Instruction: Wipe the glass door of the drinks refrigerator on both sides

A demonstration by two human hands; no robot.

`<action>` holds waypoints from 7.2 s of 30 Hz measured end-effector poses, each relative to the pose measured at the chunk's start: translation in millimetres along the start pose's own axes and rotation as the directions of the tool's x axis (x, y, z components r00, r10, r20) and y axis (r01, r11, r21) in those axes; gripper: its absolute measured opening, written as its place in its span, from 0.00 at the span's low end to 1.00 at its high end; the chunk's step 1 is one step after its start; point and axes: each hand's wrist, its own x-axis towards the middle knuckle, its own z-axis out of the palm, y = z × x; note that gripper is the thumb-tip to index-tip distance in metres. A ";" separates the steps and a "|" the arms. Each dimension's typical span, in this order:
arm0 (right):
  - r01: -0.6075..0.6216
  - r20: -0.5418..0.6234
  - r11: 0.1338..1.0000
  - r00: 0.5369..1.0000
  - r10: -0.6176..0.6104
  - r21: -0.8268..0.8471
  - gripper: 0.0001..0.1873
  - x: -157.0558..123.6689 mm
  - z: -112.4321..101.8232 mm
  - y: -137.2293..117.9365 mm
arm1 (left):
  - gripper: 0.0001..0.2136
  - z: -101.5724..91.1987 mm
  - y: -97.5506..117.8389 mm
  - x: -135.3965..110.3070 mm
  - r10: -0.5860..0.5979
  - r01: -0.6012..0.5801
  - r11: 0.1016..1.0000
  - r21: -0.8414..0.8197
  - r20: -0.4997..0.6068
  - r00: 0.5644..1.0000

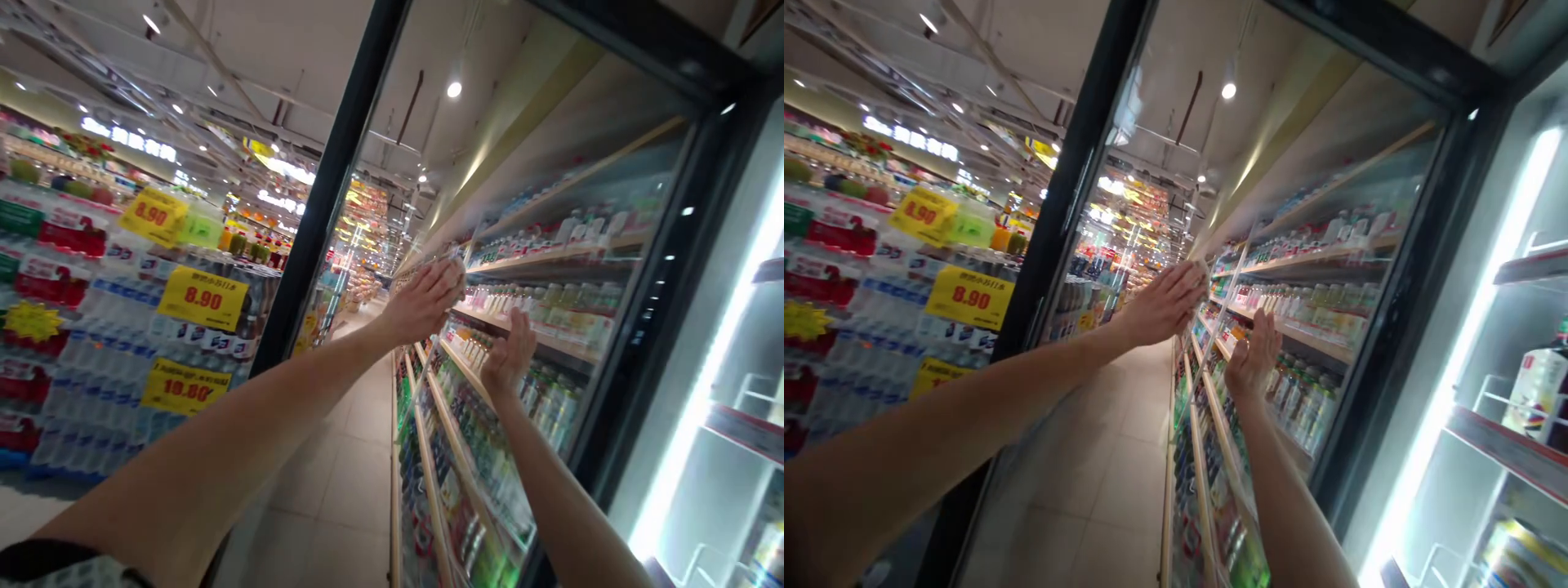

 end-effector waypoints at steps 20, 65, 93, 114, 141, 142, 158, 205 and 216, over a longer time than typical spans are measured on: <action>0.015 -0.053 0.998 0.998 -0.012 0.053 0.24 3.1 -2.0 -5.4 | 0.22 -13.7 -32.2 -60.4 -0.172 0.191 0.974 0.125 -0.145 0.974; 0.015 -0.038 0.998 0.999 -0.012 0.064 0.21 4.0 -1.7 -3.7 | 0.24 -6.0 11.7 -105.0 -0.147 0.150 0.984 0.095 -0.038 0.988; -0.006 -0.018 0.999 1.000 0.006 0.050 0.21 3.5 -3.4 -6.1 | 0.23 3.9 29.4 -103.4 0.386 -0.385 0.922 -0.032 0.138 0.912; -0.018 -0.027 0.998 0.999 0.019 0.055 0.20 4.8 -5.6 -6.6 | 0.27 -18.0 -11.1 -109.3 0.001 0.000 0.998 0.062 -0.023 1.000; -0.003 -0.036 0.997 0.999 0.005 0.072 0.20 4.4 -6.3 -7.3 | 0.24 -25.4 -34.7 -41.5 0.015 -0.011 0.994 0.104 -0.034 0.999; 0.002 -0.038 0.997 0.999 0.001 0.072 0.20 4.3 -6.4 -7.2 | 0.24 -28.2 -46.6 -32.5 -0.105 0.116 0.987 0.108 -0.101 0.989; 0.058 -0.076 0.997 0.996 -0.054 0.050 0.18 2.7 -1.9 -4.2 | 0.25 -24.3 -45.8 23.1 -0.337 0.358 0.931 0.072 -0.204 0.919; 0.190 -0.036 0.922 0.981 -0.189 0.338 0.25 33.9 -3.7 -67.9 | 0.16 -24.5 -27.5 6.4 -0.008 -0.017 0.996 -0.082 -0.295 0.955; 0.077 0.104 0.988 0.990 -0.091 0.136 0.23 97.0 25.2 -135.9 | 0.25 -48.3 -35.4 -23.5 -0.280 0.248 0.960 -0.129 -0.447 0.850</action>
